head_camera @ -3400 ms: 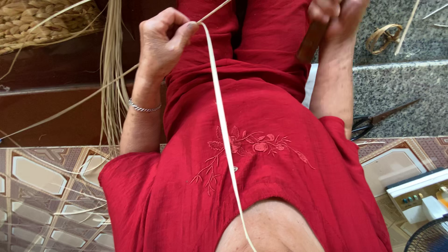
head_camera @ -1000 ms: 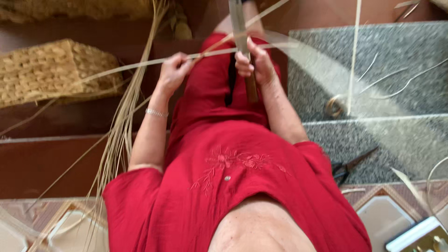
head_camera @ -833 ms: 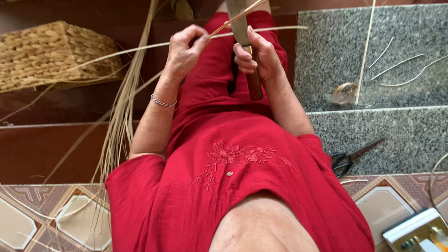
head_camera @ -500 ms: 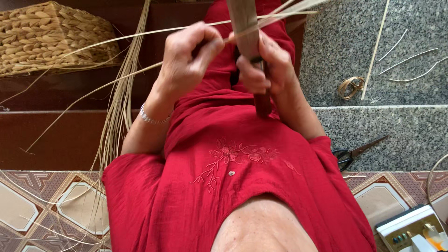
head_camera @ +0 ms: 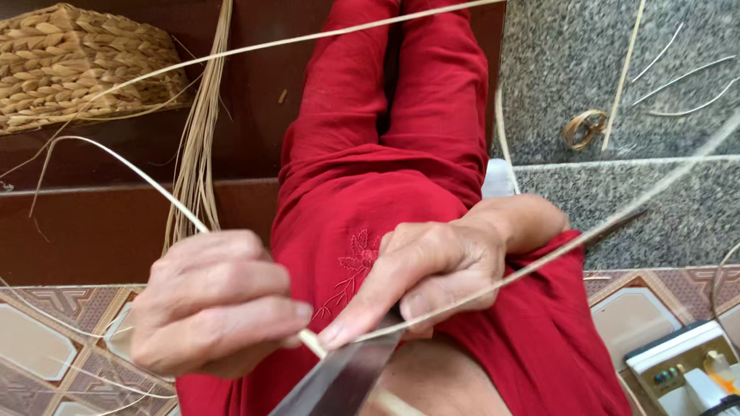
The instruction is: The person sits on stairs and splits thin rattan rods into flat strips, using a knife to shave and divide the rattan and scissors to trim ends. They bend and flex the split strips, working through several rods one at a time and setting processed strips aside.
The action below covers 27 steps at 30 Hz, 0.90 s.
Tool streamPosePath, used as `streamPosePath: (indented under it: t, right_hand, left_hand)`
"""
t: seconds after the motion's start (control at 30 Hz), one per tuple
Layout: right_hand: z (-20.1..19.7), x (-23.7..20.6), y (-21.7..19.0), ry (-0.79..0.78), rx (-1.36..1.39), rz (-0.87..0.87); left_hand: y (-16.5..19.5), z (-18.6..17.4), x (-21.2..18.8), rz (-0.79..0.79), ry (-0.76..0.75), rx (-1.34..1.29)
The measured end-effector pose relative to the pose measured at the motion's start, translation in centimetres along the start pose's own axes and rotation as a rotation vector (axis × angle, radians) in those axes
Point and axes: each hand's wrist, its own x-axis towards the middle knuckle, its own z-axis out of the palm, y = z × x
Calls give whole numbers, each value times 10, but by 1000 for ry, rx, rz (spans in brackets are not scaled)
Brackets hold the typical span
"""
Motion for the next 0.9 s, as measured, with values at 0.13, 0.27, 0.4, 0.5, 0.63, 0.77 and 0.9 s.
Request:
streamPosePath:
  t: [0.13,0.27,0.4,0.5,0.63,0.77,0.9]
  right_hand:
    - [3,15,-5,2,-11,-23]
    - [2,15,-14,77,-5,-7]
    - [9,-7,-21,334,77,-18]
    - [15,-28,-17,590,237,-54]
    - [2,-52,-4,690,193,-167]
    - [-31,-69,3,652,209,-207]
    - [-55,-80,2,567,214,-204]
  left_hand:
    - [2,-4,-16,-3,26,-26]
    - [-13,-7,-29,-13,92,85]
    - [-27,-7,-22,-217,151,179]
    - [-30,-1,-13,-294,153,139]
    - [-35,2,-8,-371,52,169]
    - [-52,-4,-15,-409,26,108]
    - [-71,-7,-26,-481,43,62]
